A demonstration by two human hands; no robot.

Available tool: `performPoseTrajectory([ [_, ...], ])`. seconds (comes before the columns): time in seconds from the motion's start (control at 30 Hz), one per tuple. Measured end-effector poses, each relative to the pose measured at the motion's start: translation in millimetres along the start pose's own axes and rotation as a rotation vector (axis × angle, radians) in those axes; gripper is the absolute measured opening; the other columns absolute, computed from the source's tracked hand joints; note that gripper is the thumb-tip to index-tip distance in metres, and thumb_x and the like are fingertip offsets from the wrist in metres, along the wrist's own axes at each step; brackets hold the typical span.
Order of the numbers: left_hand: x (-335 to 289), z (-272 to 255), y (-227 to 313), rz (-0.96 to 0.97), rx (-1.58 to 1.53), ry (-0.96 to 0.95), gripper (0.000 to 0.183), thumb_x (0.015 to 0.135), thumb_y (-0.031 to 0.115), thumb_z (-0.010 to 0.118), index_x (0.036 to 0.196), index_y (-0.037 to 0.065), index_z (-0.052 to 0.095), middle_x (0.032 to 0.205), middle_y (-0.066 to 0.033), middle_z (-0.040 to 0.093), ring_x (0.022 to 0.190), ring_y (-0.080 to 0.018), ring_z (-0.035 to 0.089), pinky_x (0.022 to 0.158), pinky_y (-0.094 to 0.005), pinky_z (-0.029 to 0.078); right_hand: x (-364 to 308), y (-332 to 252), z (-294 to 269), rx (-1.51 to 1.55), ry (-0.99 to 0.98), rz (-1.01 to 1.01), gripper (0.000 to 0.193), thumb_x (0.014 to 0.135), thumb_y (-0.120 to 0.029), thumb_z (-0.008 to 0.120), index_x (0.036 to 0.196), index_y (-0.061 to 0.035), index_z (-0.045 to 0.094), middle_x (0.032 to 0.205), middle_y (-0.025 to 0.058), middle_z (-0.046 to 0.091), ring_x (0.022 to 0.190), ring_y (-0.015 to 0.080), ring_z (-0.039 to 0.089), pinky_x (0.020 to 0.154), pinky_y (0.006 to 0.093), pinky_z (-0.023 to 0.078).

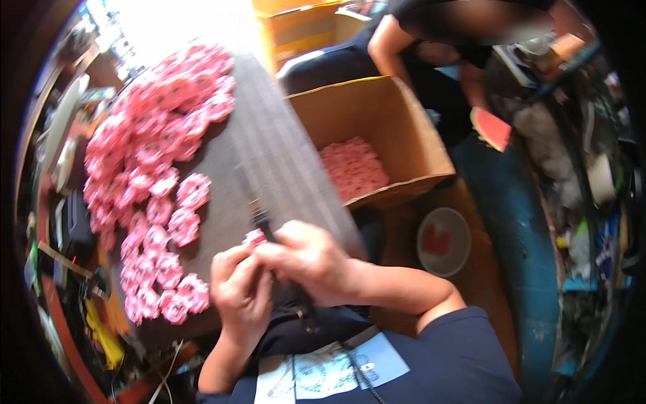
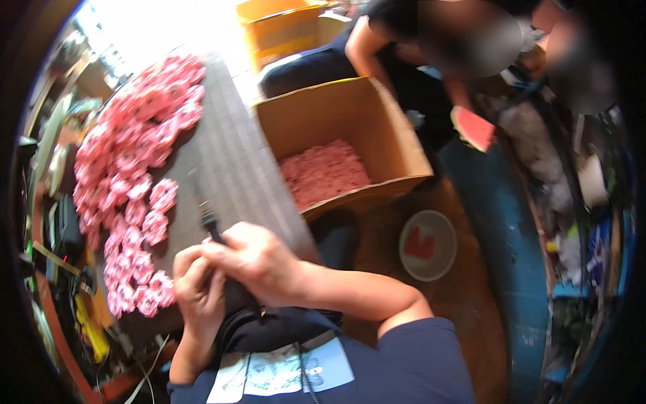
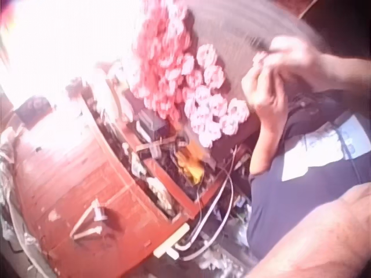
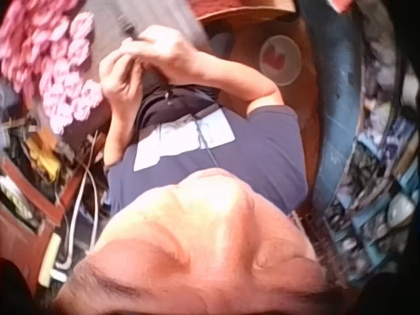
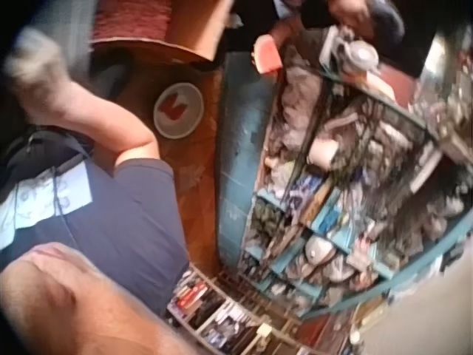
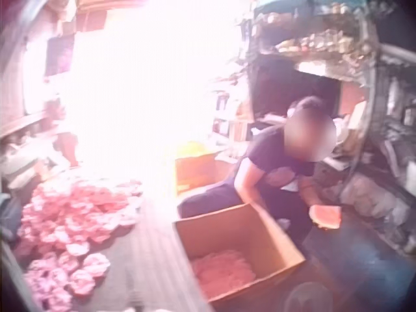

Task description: The person uses a soldering iron to apply solder to small pink plastic components on a workbench. They handle each component one at a time, apply heat, and place the finished pieces into a cardboard box. A second person is visible in the background working separately.

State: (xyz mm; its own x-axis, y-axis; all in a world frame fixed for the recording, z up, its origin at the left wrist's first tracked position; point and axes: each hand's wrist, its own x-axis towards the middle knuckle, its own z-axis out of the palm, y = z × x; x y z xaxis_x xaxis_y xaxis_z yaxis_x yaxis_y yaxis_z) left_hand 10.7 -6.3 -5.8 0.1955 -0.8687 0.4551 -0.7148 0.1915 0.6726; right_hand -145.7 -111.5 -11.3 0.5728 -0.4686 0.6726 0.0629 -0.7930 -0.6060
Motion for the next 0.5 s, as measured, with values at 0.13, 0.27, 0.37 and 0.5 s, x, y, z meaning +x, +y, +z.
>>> performPoseTrajectory([
  [0.13, 7, 2, 5, 0.036, 0.016, -0.007, 0.020, 0.087, 0.002, 0.077, 0.107, 0.004, 0.078, 0.109, -0.0124, 0.071, 0.100, -0.0333, 0.067, 0.088, -0.0442, 0.052, -11, 1, -13, -0.121, 0.057, -0.178, 0.047, 0.077, -0.010, 0.078, 0.123, -0.0080, 0.070, 0.097, 0.0131, 0.068, 0.084, 0.0313, 0.067, 0.071, 0.0408, 0.051],
  [0.27, 6, 1, 4, 0.027, 0.009, 0.000, 0.021, 0.087, 0.004, 0.077, 0.108, 0.009, 0.079, 0.109, -0.0096, 0.071, 0.101, -0.0315, 0.067, 0.088, -0.0439, 0.051, -8, -10, -11, -0.201, -0.030, -0.203, 0.037, 0.078, -0.013, 0.076, 0.114, -0.0088, 0.069, 0.109, 0.0142, 0.074, 0.091, 0.0296, 0.071, 0.074, 0.0397, 0.052],
  [0.37, 6, -1, 7, 0.038, 0.040, 0.025, 0.019, 0.084, 0.002, 0.081, 0.103, 0.004, 0.079, 0.104, -0.0126, 0.073, 0.099, -0.0327, 0.070, 0.088, -0.0426, 0.056, -15, -4, -7, -0.183, -0.010, -0.172, 0.044, 0.077, -0.010, 0.078, 0.119, -0.0080, 0.067, 0.107, 0.0144, 0.075, 0.090, 0.0329, 0.072, 0.078, 0.0415, 0.054],
  [0.5, 6, 2, 7, 0.040, 0.026, 0.031, 0.020, 0.083, 0.002, 0.082, 0.103, 0.004, 0.079, 0.104, -0.0121, 0.072, 0.097, -0.0325, 0.070, 0.086, -0.0421, 0.056, -17, -3, -9, -0.155, -0.031, -0.181, 0.049, 0.073, -0.007, 0.079, 0.120, -0.0061, 0.066, 0.105, 0.0154, 0.075, 0.088, 0.0337, 0.073, 0.081, 0.0439, 0.056],
])
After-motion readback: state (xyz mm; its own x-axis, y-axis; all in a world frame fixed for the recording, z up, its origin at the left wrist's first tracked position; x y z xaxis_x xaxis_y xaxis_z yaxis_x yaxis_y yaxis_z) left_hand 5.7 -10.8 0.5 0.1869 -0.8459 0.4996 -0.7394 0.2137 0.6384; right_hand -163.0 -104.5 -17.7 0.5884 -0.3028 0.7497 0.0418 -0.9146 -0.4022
